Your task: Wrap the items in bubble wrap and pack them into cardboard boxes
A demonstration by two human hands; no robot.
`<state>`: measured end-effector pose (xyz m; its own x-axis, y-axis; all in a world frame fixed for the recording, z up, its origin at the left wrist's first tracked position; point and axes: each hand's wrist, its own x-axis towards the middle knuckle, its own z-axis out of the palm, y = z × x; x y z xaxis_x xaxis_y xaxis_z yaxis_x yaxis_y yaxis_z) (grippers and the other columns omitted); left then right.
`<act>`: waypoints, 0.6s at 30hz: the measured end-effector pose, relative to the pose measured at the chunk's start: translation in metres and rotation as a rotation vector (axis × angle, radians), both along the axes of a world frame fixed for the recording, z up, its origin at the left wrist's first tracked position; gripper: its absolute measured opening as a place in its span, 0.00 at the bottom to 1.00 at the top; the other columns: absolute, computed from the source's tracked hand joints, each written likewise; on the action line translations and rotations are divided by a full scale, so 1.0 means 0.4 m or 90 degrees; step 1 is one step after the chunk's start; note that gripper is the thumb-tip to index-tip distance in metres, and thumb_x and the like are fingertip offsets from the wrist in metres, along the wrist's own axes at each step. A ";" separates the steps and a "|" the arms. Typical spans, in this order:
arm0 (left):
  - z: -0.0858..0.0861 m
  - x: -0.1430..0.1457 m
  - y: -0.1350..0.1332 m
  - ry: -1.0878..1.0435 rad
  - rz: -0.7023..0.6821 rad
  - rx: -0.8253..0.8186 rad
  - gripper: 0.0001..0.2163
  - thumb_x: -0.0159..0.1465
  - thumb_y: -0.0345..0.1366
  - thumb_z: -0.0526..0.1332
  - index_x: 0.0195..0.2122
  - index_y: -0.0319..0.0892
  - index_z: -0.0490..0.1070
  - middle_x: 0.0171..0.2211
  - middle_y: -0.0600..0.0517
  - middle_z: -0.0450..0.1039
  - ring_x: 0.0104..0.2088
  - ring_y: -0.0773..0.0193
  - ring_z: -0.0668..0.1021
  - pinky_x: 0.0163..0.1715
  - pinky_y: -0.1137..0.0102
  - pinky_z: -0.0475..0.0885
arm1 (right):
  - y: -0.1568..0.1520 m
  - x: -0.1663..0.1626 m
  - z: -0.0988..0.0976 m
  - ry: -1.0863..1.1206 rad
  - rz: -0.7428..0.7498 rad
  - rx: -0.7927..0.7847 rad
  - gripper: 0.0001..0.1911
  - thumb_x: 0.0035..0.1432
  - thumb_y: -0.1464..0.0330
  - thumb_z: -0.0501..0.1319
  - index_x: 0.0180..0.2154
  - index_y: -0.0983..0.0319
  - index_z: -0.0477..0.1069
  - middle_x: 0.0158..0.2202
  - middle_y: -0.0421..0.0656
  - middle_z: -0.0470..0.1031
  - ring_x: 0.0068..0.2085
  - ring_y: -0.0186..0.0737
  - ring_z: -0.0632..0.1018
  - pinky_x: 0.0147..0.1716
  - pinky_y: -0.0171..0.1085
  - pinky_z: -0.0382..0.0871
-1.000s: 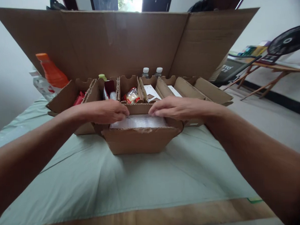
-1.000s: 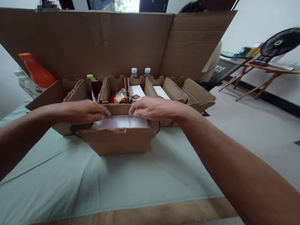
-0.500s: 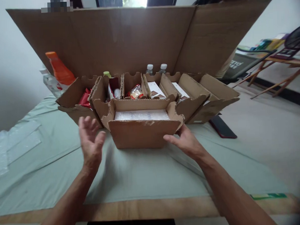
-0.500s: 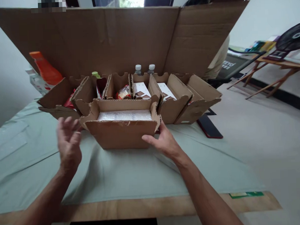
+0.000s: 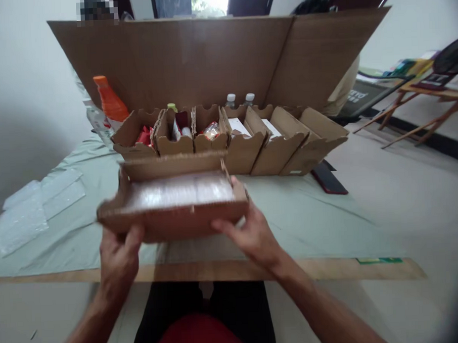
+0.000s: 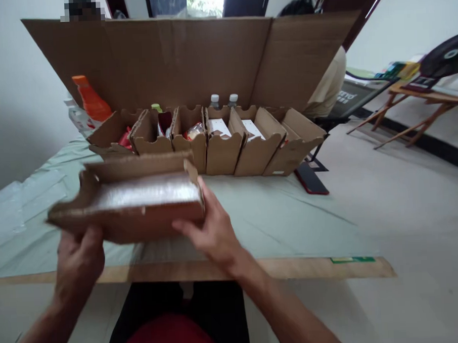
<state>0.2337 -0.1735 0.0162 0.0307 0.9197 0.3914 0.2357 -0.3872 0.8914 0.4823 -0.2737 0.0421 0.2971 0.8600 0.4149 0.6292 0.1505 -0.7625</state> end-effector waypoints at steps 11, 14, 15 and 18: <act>-0.043 0.125 -0.159 -0.154 -0.276 -0.025 0.35 0.70 0.48 0.62 0.75 0.54 0.48 0.75 0.47 0.50 0.72 0.49 0.61 0.70 0.58 0.62 | -0.236 0.107 -0.032 -0.227 -0.225 0.030 0.41 0.63 0.52 0.65 0.72 0.55 0.56 0.70 0.51 0.65 0.68 0.63 0.68 0.66 0.64 0.61; -0.070 -0.035 -0.180 -0.109 -0.071 -0.058 0.36 0.68 0.46 0.66 0.73 0.52 0.53 0.71 0.48 0.62 0.69 0.50 0.68 0.66 0.61 0.68 | -0.144 -0.016 -0.082 -0.089 -0.047 0.037 0.44 0.62 0.56 0.67 0.73 0.56 0.52 0.69 0.51 0.66 0.67 0.58 0.70 0.62 0.55 0.70; -0.063 -0.079 -0.160 -0.089 -0.011 -0.049 0.35 0.67 0.45 0.67 0.72 0.51 0.56 0.69 0.48 0.64 0.68 0.50 0.69 0.66 0.62 0.68 | -0.075 -0.053 -0.085 -0.038 0.026 0.041 0.46 0.61 0.56 0.68 0.73 0.56 0.51 0.69 0.52 0.66 0.67 0.56 0.70 0.62 0.54 0.70; -0.031 -0.157 -0.074 -0.077 0.144 0.001 0.34 0.66 0.45 0.68 0.71 0.47 0.60 0.67 0.46 0.67 0.67 0.51 0.70 0.69 0.60 0.63 | 0.175 -0.144 -0.066 0.086 0.206 0.028 0.49 0.58 0.54 0.70 0.73 0.57 0.52 0.71 0.51 0.61 0.70 0.55 0.65 0.67 0.54 0.63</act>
<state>0.1708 -0.2030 0.0039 -0.2221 0.8972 0.3816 0.2085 -0.3386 0.9175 0.4247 -0.2037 0.0156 0.0673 0.9009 0.4288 0.4376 0.3596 -0.8241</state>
